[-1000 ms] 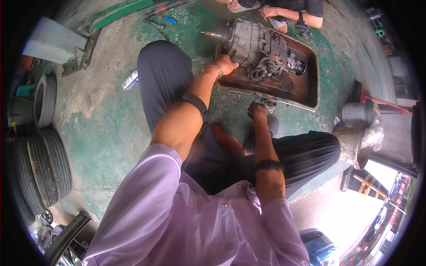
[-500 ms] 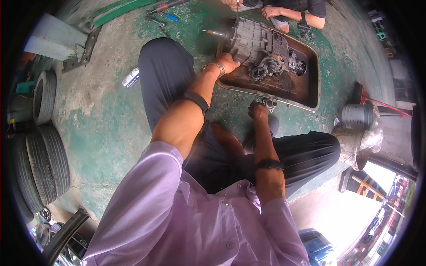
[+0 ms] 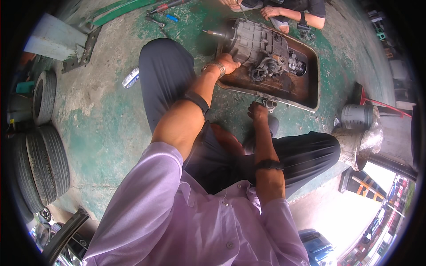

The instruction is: The person sits on a low stool and works on a transmission assembly placed in a metal tray. They use a wrench to loosen and remove bolts while a coworker assists by holding the assembly and using a second wrench. The person removes several bolts and a metal cover, then continues to disassemble the unit.

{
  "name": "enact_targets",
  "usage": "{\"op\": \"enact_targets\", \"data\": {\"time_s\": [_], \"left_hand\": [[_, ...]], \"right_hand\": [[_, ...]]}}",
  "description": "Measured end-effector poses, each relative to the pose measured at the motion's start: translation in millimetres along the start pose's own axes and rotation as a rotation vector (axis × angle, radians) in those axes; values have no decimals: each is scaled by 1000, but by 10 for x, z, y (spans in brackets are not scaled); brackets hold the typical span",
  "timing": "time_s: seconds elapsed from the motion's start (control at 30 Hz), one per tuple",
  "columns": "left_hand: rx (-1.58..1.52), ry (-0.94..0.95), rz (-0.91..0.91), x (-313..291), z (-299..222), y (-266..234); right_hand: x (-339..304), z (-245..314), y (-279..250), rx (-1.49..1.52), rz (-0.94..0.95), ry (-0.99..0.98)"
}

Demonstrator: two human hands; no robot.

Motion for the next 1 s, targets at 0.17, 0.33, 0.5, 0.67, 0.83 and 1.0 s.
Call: {"op": "enact_targets", "data": {"time_s": [0.17, 0.33, 0.5, 0.67, 0.83, 1.0], "left_hand": [[0, 9, -6, 2, 0, -5], [30, -86, 107, 13, 43, 39], [47, -92, 102, -11, 37, 30], [46, -39, 65, -16, -1, 23], [3, -32, 73, 78, 83, 93], [-47, -98, 64, 106, 241, 55]], "right_hand": [[-6, 4, 15, -3, 12, -14], [21, -16, 4, -24, 9, -4], [50, -33, -1, -45, 31, -19], [58, -22, -34, -103, 12, -22], [-30, -8, 39, -71, -55, -7], [24, 195, 120, 107, -169, -53]]}}
Point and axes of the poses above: each hand's wrist, its own x-axis towards the middle knuckle, its own y-axis out of the palm, z = x × y, the point moved 7 cm from there along x, towards the middle knuckle, and after that the axes turned 4 degrees about -y, right-handed, at the moved point
